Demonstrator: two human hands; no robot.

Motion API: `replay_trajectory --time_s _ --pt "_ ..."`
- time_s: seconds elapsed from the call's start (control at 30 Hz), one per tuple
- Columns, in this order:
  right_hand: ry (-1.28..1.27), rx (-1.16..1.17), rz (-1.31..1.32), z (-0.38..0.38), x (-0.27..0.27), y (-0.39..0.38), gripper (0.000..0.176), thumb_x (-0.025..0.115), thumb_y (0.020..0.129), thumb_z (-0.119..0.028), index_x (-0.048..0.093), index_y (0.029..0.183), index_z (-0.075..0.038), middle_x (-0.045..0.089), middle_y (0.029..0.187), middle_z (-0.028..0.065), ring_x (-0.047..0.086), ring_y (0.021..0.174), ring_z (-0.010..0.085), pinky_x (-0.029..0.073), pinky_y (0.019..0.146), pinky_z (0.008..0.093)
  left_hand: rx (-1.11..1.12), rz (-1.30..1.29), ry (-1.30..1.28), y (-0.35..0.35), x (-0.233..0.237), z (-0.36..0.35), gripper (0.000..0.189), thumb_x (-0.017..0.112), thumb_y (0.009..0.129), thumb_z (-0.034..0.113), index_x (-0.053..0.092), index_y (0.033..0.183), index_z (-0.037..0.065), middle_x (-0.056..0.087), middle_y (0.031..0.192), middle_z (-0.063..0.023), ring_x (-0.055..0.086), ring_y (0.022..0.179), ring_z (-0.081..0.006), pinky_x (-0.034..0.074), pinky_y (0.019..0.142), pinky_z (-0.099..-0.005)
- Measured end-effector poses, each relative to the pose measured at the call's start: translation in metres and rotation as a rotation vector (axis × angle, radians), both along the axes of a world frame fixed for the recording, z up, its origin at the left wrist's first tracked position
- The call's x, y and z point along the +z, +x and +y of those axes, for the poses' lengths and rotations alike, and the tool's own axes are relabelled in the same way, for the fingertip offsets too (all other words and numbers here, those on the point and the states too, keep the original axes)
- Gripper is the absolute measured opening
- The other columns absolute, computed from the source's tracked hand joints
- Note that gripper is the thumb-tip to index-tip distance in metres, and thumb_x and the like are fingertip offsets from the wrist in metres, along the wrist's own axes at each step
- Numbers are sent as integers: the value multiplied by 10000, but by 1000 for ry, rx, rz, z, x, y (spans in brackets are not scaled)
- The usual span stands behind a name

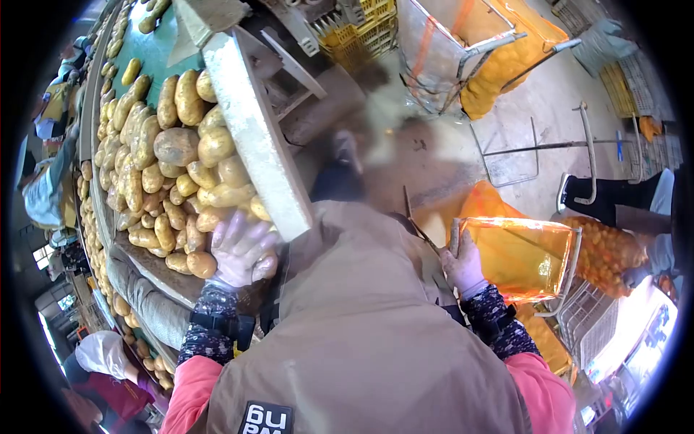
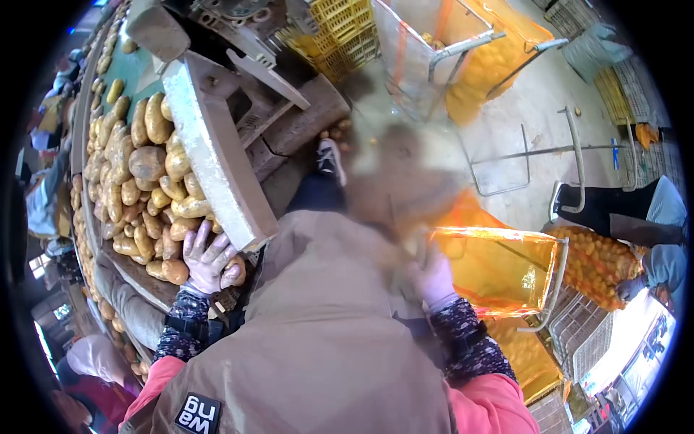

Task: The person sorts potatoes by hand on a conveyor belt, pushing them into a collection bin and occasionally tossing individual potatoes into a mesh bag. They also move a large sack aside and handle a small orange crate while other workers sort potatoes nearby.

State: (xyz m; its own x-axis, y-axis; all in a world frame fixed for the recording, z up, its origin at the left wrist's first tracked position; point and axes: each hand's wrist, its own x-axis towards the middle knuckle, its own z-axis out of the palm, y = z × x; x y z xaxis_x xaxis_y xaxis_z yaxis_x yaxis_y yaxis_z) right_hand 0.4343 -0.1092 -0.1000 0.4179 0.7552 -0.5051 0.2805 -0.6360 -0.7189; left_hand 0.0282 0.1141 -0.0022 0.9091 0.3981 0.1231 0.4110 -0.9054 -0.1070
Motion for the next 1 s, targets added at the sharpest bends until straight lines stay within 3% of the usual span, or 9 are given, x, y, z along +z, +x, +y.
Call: replay_trajectory --time_s 0.13,0.23,0.33,0.5,0.6,0.67,0.83,0.9,1.0 --pt "0 37 -74 9 -5 15 595 647 786 -154 476 1322 39 650 826 263 655 785 439 527 689 480 26 5 -5 -3 0 -3 462 481 940 492 653 1283 235 518 1457 12 384 1416 -363 137 1202 -495" --pt "41 20 -17 12 -5 20 334 601 827 -139 481 1102 10 600 688 99 596 572 176 493 517 341 36 -19 -26 -3 -1 -5 470 483 933 501 646 1296 250 516 1459 24 371 1427 -341 134 1205 -487" --pt "73 -30 128 4 -15 18 394 604 830 -160 461 1153 16 606 702 116 601 575 182 501 523 348 46 20 -15 -6 -1 -5 463 498 924 504 645 1296 270 517 1456 32 358 1437 -324 137 1205 -484" --pt "-3 173 -131 -24 -22 9 477 621 821 -163 439 1220 26 615 718 142 630 597 231 510 540 363 75 69 -92 -3 9 -8 469 534 901 505 633 1311 300 516 1452 41 351 1442 -294 135 1203 -482" --pt "-111 258 -205 -35 -12 -4 535 616 817 -149 425 1283 33 620 729 165 645 623 310 511 548 397 106 83 -111 -3 13 -12 470 601 869 469 625 1310 308 553 1414 70 421 1392 -266 305 1100 -469" --pt "-157 237 -158 -51 -19 -15 567 613 813 -139 415 1315 35 618 736 178 643 639 340 513 565 415 120 23 -92 -7 5 -17 478 570 887 455 598 1344 319 498 1477 86 376 1429 -230 184 1192 -445" --pt "-206 387 -164 -61 -16 -25 629 515 848 -170 335 1391 92 456 1348 359 611 1011 460 528 860 476 71 1 -195 -15 6 -22 539 566 902 412 523 1424 284 407 1551 50 265 1490 -274 131 1222 -478" --pt "-161 476 -222 -70 -35 -19 681 513 846 -184 296 1436 78 449 1362 366 598 1045 460 526 889 468 57 -19 -196 -19 3 -26 555 571 904 413 505 1437 272 403 1552 43 255 1492 -288 149 1219 -486" --pt "-60 399 -232 -68 -30 -24 499 529 836 -157 521 1280 70 420 1383 400 577 1081 485 511 947 456 28 -88 -247 -23 -7 -30 549 580 896 392 516 1416 230 402 1551 3 248 1493 -302 156 1217 -511"
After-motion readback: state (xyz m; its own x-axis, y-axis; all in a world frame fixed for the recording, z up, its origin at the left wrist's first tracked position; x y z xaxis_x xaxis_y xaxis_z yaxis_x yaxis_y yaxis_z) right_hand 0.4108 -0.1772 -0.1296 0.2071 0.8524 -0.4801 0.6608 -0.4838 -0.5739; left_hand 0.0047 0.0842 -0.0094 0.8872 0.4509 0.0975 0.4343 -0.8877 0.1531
